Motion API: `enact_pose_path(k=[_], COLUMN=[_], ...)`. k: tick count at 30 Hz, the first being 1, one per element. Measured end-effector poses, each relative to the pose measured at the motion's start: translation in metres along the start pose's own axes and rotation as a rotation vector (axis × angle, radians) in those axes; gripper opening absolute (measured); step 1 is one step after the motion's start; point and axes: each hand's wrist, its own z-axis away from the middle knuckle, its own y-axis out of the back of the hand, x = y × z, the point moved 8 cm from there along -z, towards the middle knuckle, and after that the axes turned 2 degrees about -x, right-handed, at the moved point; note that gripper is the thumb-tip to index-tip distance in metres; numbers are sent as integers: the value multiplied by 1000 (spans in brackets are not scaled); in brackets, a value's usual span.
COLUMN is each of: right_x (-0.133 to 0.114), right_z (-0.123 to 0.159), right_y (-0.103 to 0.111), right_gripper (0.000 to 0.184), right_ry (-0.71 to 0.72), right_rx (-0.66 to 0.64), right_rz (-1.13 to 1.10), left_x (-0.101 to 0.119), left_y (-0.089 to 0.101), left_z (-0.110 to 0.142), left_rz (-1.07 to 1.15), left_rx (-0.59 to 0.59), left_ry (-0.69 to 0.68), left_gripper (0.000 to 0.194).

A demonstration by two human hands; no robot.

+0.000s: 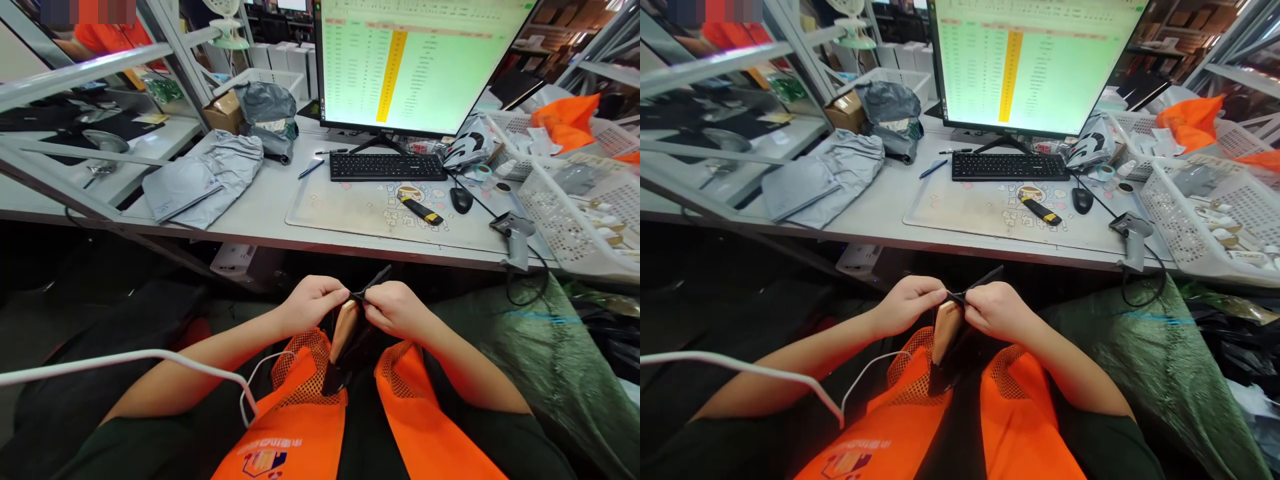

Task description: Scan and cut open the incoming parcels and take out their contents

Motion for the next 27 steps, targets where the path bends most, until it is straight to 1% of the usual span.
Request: enact_pose_path(k=[2,3,4,5,6,8,10,11,13,15,17,18,19,21,22,23,25,26,27], right_x=[8,14,23,34,45,63,77,82,92,100,105,105,102,92,81,66,29,12,-1], right_z=[-1,-2,-2,0,2,11,23,29,43,54,62,64,66,69,68,64,55,52,49], right_y=[-6,-12,-21,-31,-44,-69,-86,-92,-98,-101,-102,-102,-101,-95,-90,-85,-78,-77,-77], right_gripper=[31,32,33,33,33,34,37,39,41,41,39,39,40,41,40,37,34,37,41], right_ry=[-38,-79,-144,-225,-313,-475,-582,-618,-695,-759,-796,-801,-799,-784,-730,-634,-372,-248,-156], right_rx=[-8,-16,-27,-40,-49,-43,-1,25,73,111,131,139,151,204,226,228,165,120,82], right_rz=[-69,-110,-178,-266,-360,-522,-585,-586,-598,-609,-615,-608,-593,-528,-467,-391,-210,-121,-48], left_x=[-31,-46,-61,-74,-84,-99,-107,-109,-105,-103,-108,-114,-121,-132,-134,-133,-121,-112,-102], left_y=[-13,-21,-28,-31,-33,-34,-33,-32,-33,-42,-54,-58,-62,-65,-65,-65,-59,-55,-51], left_z=[-8,-14,-20,-25,-30,-34,-27,-19,1,23,40,45,47,43,39,33,21,15,10], left_rz=[347,470,510,468,373,177,86,57,-56,-185,-290,-331,-359,-374,-362,-335,-242,-177,-102], left_rx=[23,45,85,143,199,305,369,375,336,208,75,36,14,16,25,36,79,108,133], left_ry=[163,217,240,236,214,162,120,91,10,-64,-75,-50,-10,80,108,119,113,109,108], left_gripper=[48,52,55,56,54,46,37,34,30,29,34,34,30,16,13,12,16,18,22])
